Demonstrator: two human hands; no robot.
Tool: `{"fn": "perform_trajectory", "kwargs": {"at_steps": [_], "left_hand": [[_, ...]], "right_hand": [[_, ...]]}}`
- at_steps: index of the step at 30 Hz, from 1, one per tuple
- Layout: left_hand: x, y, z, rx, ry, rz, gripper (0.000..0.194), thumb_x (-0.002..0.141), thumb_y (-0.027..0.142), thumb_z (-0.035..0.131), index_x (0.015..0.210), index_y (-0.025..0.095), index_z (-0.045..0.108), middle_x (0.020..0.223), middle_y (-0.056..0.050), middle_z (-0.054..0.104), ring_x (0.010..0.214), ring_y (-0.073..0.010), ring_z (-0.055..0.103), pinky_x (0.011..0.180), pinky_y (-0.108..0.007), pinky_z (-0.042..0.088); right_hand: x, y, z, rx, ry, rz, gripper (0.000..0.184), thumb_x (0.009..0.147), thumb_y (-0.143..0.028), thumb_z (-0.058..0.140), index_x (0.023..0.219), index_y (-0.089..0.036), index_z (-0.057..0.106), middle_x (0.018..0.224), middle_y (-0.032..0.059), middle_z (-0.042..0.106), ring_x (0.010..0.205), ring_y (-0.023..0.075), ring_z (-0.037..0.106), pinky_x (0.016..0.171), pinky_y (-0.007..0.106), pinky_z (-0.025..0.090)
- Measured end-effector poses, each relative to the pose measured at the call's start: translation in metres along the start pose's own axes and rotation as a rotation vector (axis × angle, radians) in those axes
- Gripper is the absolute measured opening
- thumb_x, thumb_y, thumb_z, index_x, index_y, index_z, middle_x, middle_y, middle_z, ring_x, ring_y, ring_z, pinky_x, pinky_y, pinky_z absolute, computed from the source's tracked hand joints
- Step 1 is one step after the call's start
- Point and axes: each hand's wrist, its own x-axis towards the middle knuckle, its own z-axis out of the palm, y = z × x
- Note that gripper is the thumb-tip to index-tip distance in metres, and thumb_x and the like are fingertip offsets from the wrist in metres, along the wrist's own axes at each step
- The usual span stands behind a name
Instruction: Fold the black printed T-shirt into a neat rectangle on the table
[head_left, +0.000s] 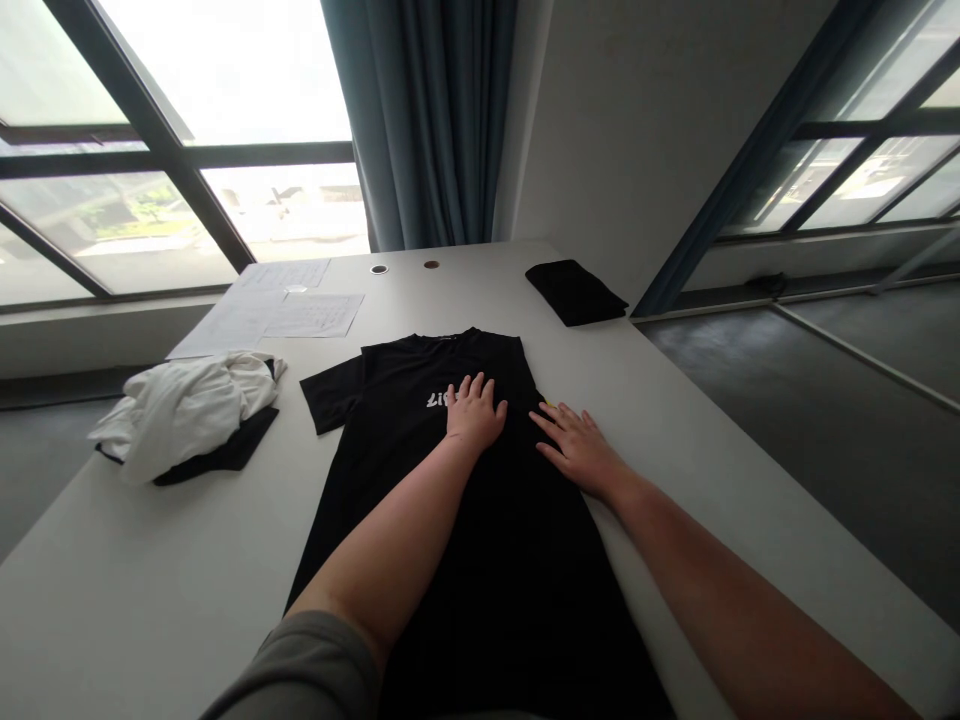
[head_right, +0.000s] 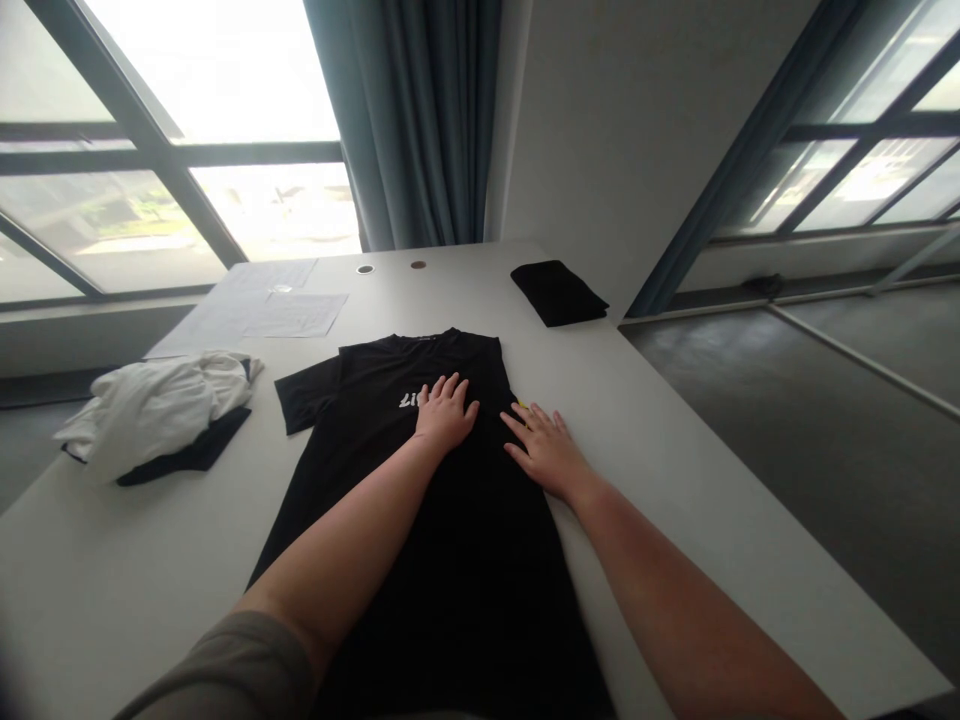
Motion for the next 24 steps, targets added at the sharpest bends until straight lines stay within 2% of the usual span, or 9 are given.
{"fn": "perform_trajectory", "kwargs": {"at_steps": [4,8,18,24], "left_hand": [[-0.001,-0.001,-0.001,-0.003,0.019,-0.004,0.059,0.102,0.051,0.042,0.156,0.027,0.048,0.169,-0.005,0.036,0.157,-0.0286,0.027,0.13,-0.055,0.016],[-0.001,0.0,0.0,0.0,0.027,-0.04,0.058,0.102,0.051,0.04,0.154,0.028,0.05,0.169,-0.005,0.036,0.157,-0.0285,0.027,0.129,-0.055,0.017],[0.002,0.002,0.003,0.016,-0.006,-0.063,0.062,0.103,0.053,0.035,0.159,0.028,0.044,0.172,-0.004,0.029,0.16,-0.0283,0.021,0.13,-0.055,0.013],[0.005,0.002,0.006,0.029,-0.03,-0.058,0.061,0.105,0.052,0.031,0.163,0.035,0.036,0.175,-0.002,0.02,0.161,-0.03,0.016,0.129,-0.058,0.011]], "right_hand": [[-0.002,-0.002,0.001,-0.011,-0.001,0.015,0.058,0.105,-0.048,0.04,0.161,-0.034,0.041,0.168,0.0079,0.037,0.156,0.034,0.03,0.124,0.064,0.025],[-0.001,0.0,0.005,-0.014,0.026,0.016,0.058,0.105,-0.05,0.04,0.161,-0.035,0.041,0.169,0.0096,0.035,0.155,0.0337,0.032,0.124,0.062,0.026],[-0.004,0.002,0.016,-0.016,0.027,0.032,0.062,0.105,-0.052,0.034,0.165,-0.039,0.03,0.173,0.0039,0.025,0.158,0.0335,0.026,0.124,0.065,0.024],[0.0,0.005,0.016,-0.019,0.007,0.052,0.062,0.105,-0.052,0.033,0.165,-0.039,0.028,0.173,0.0008,0.021,0.158,0.0349,0.024,0.125,0.067,0.021]]}}
